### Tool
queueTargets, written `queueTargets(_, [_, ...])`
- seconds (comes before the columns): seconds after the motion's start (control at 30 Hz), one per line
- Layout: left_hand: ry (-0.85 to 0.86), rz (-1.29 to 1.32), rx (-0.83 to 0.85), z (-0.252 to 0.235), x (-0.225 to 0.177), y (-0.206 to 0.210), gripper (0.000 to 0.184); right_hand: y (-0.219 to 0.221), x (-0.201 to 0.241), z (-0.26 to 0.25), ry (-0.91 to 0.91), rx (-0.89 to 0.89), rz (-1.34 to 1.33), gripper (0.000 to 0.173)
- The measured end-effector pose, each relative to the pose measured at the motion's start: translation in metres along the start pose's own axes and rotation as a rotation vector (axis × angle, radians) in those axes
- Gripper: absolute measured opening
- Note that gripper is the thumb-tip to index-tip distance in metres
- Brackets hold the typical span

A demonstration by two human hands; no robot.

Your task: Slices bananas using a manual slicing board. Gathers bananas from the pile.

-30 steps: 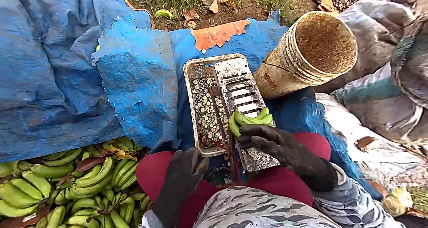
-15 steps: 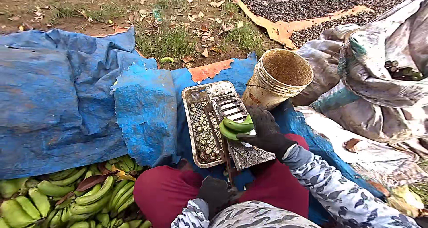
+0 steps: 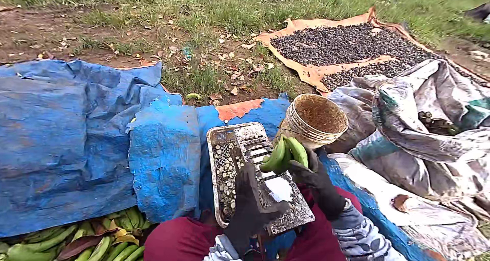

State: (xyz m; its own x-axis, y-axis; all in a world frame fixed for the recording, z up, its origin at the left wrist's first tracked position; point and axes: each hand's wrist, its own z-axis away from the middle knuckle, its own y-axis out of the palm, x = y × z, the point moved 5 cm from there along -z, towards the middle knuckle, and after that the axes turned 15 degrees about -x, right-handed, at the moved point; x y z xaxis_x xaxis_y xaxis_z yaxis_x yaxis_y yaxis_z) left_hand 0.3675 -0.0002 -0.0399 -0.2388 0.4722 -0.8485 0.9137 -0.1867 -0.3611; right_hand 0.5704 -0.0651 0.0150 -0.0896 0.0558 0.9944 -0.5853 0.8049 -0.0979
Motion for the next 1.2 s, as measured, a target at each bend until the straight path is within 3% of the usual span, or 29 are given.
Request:
queueTargets(0.1, [0.124,0.086,-0.037,-0.025,-0.033,0.039,0.134,0.005,0.012,0.023,0.015,0.05,-0.176,0.103])
queueTargets(0.27, [-0.082,0.217,0.211,-0.021,-0.035,0.043,0.115,-0.004,0.001,0.014,-0.032,0.123,-0.172,0.101])
queueTargets(0.37, [-0.219,0.276,0.342,-0.013,-0.032,0.039,0.124,-0.004,-0.012,0.016,0.111,0.274,-0.102,0.112])
queueTargets(0.5, [-0.477,0.442,0.333,-0.022,-0.022,0.044,0.129,0.006,-0.019,0.015,0.179,0.249,-0.094,0.084])
queueTargets(0.57, [-0.433,0.439,0.381,-0.033,-0.022,0.044,0.124,0.013,-0.023,0.006,0.201,0.21,-0.147,0.069])
queueTargets(0.6, [-0.402,0.436,0.415,-0.039,-0.023,0.043,0.123,0.016,-0.025,0.001,0.205,0.215,-0.17,0.072])
queueTargets(0.7, [-0.364,0.341,0.462,-0.046,-0.017,0.045,0.127,0.026,-0.033,-0.003,0.19,0.307,-0.19,0.111])
queueTargets(0.83, [-0.387,0.022,0.464,-0.036,-0.011,0.051,0.127,0.024,-0.045,-0.002,0.09,0.113,0.101,0.121])
queueTargets(0.93, [-0.397,0.022,0.332,-0.023,-0.017,0.054,0.11,0.015,-0.051,-0.01,-0.02,0.071,0.121,0.092])
queueTargets(1.0, [-0.347,0.219,0.256,-0.028,-0.013,0.05,0.095,0.004,-0.053,-0.027,0.019,0.186,-0.077,0.08])
queueTargets(1.03, [-0.232,0.209,0.22,-0.031,-0.008,0.049,0.094,-0.002,-0.055,-0.033,0.056,0.29,-0.202,0.08])
queueTargets(1.1, [-0.031,0.013,0.269,-0.032,0.003,0.056,0.125,-0.004,-0.053,-0.039,0.086,0.509,-0.392,0.084])
queueTargets(1.13, [-0.069,-0.025,0.385,-0.03,0.007,0.063,0.136,0.0,-0.049,-0.04,0.07,0.58,-0.421,0.084])
queueTargets(1.2, [-0.268,0.019,0.517,-0.025,0.008,0.071,0.127,0.008,-0.035,-0.037,-0.022,0.55,-0.278,0.078])
